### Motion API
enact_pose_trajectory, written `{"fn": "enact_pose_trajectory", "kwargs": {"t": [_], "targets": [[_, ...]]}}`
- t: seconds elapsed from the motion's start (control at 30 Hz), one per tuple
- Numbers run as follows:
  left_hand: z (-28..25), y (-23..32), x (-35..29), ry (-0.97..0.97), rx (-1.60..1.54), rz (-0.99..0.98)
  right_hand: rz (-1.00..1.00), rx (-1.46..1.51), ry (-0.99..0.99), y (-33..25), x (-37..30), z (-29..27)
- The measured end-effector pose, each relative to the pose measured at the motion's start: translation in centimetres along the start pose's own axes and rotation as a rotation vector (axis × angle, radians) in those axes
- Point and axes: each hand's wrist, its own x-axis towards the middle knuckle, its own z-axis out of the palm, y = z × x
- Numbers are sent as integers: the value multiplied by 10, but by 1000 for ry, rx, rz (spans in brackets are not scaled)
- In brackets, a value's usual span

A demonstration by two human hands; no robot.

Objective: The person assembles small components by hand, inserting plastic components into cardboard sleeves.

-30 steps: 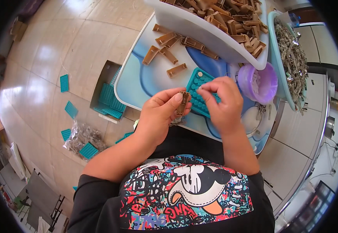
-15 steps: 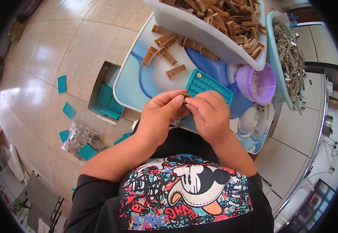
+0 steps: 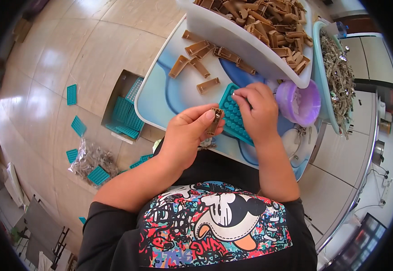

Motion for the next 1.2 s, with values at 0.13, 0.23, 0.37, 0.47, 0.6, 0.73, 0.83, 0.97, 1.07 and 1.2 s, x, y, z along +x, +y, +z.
{"fn": "enact_pose_trajectory", "kwargs": {"t": [0.13, 0.23, 0.37, 0.47, 0.6, 0.73, 0.83, 0.97, 1.07, 1.2], "targets": [[-4, -2, 0, -5, -7, 11, -42, 204, 32, -27, -3, -10], [-6, -4, 1, 8, 28, 6, -136, 160, -1, -32, -9, -6], [-6, -6, 1, -8, 13, 16, -187, 131, 19, -30, -18, -1], [-6, -4, 0, -5, -16, 17, -226, 104, -23, -33, -20, -5], [-3, 0, -5, 24, -17, 11, -104, 42, -106, -35, -31, -31], [-6, 2, -7, 17, 5, 26, 47, -146, -303, -26, -52, -51], [-8, 4, -9, 24, -6, 65, 88, -123, -328, -20, -59, -50], [-9, 8, -12, 66, 8, 94, 117, -64, -300, -19, -58, -54], [-15, 10, -14, 55, 0, 115, 155, -67, -199, -27, -52, -65], [-22, 11, -18, 29, 5, 100, 71, -226, -45, -42, -37, -78]]}}
